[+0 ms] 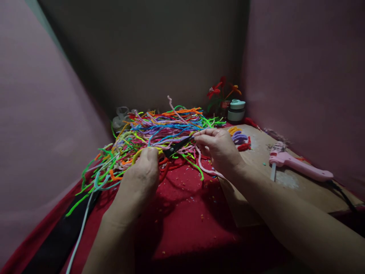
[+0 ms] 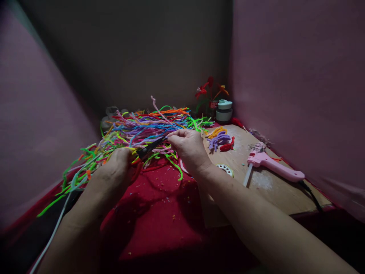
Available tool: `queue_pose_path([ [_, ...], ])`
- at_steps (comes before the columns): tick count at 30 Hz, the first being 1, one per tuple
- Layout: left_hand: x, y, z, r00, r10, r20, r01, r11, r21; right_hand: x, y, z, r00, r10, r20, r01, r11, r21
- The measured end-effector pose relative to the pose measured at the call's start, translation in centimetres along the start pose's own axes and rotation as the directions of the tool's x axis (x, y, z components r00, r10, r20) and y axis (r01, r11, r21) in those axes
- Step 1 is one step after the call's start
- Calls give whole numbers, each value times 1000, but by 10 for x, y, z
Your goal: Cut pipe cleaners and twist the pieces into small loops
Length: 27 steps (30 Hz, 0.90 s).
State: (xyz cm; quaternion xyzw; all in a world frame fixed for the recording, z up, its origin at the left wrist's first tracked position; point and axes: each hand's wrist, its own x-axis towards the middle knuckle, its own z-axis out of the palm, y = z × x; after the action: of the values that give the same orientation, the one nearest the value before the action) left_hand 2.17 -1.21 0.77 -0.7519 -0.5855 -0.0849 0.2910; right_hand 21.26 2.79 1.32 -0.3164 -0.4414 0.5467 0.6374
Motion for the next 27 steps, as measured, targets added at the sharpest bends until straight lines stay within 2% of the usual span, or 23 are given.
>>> queue_pose_path([
  [8, -2, -1, 1, 1000, 1, 4, -1, 1000, 15, 0, 1, -2, 1000, -24, -3, 24, 999, -35],
  [13, -2, 2, -1, 999, -29, -14, 30, 997, 73, 0, 1, -3, 1000, -18, 4, 18, 998, -56],
  [18, -1, 6, -5, 998, -53, 14, 51, 992, 116, 0, 0, -3, 1000, -12, 1, 12, 996, -84],
  [27, -2, 6, -4, 999, -22, 44, 19, 998, 53, 1, 1, -3, 1000, 3, -5, -3, 999, -32],
])
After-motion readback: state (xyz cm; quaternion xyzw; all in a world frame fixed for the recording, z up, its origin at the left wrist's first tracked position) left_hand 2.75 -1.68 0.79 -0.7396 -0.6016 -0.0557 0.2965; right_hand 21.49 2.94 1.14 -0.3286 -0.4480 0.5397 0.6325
